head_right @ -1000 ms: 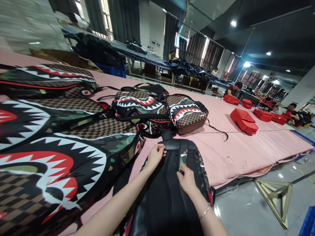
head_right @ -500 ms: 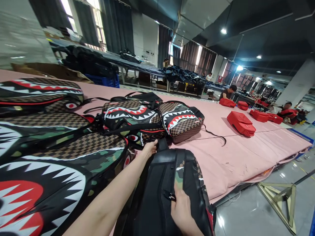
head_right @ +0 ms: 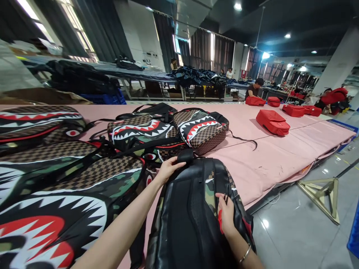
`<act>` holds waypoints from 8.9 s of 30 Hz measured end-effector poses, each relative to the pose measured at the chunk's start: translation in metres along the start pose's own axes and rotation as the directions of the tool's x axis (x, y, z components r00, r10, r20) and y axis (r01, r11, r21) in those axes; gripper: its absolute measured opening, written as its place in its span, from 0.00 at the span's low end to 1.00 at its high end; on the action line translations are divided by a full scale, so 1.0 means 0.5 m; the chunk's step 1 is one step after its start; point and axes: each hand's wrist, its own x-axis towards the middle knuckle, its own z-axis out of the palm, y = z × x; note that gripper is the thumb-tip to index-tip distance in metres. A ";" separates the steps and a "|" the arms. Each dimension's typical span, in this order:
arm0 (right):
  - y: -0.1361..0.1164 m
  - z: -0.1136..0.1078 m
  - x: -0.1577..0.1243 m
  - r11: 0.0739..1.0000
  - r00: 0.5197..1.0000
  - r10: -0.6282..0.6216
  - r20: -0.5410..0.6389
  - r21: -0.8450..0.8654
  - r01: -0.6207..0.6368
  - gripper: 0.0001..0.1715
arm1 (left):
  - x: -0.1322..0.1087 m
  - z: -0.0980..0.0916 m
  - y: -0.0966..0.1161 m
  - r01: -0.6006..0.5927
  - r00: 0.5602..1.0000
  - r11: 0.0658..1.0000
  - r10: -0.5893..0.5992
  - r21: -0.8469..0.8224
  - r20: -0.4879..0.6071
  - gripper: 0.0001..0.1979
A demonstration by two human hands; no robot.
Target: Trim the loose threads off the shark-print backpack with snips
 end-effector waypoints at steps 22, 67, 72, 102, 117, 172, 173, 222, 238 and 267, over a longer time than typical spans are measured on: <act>-0.003 -0.028 -0.011 0.983 0.983 0.081 0.163 0.148 -0.105 0.24 | -0.115 -0.018 0.011 -0.307 0.952 0.851 0.280 0.426 0.126 0.16; -0.036 0.064 -0.206 0.870 0.738 0.446 0.507 -0.441 -0.222 0.25 | -0.696 0.098 0.044 0.255 0.963 0.946 -0.230 0.202 -0.142 0.08; -0.032 0.067 -0.210 0.863 0.788 0.399 0.469 -0.482 -0.150 0.23 | -0.679 0.082 0.059 0.177 0.976 0.935 -0.127 0.307 -0.175 0.06; -0.132 0.046 -0.292 -0.038 0.435 0.157 0.887 -0.434 0.900 0.04 | -0.702 0.121 0.070 0.167 0.830 0.976 -0.063 0.140 -0.554 0.08; -0.045 0.043 -0.272 0.751 0.718 0.323 0.617 -0.629 0.202 0.18 | -0.717 0.108 0.103 0.211 0.857 0.977 -0.194 -0.018 -0.478 0.15; -0.053 0.133 -0.276 0.815 0.740 0.147 0.657 -0.504 0.285 0.16 | -0.731 0.059 0.125 0.302 0.914 0.878 -0.157 0.371 -0.374 0.17; -0.056 0.132 -0.273 0.824 0.737 0.145 0.661 -0.492 0.280 0.14 | -0.729 0.057 0.129 0.324 0.915 0.906 -0.226 0.274 -0.336 0.15; -0.131 0.035 -0.279 0.505 0.553 -0.256 0.793 -0.378 0.776 0.07 | -0.706 0.088 0.155 0.381 0.835 0.675 -0.545 -0.632 -0.078 0.16; -0.110 0.024 -0.276 0.816 0.777 0.040 0.628 -0.470 0.338 0.11 | -0.721 0.112 0.106 0.193 0.893 0.979 -0.147 0.068 -0.425 0.12; -0.162 0.022 -0.255 0.116 0.422 0.079 0.903 -0.429 0.896 0.05 | -0.720 0.106 0.096 -0.080 0.894 0.847 0.294 0.526 -0.337 0.07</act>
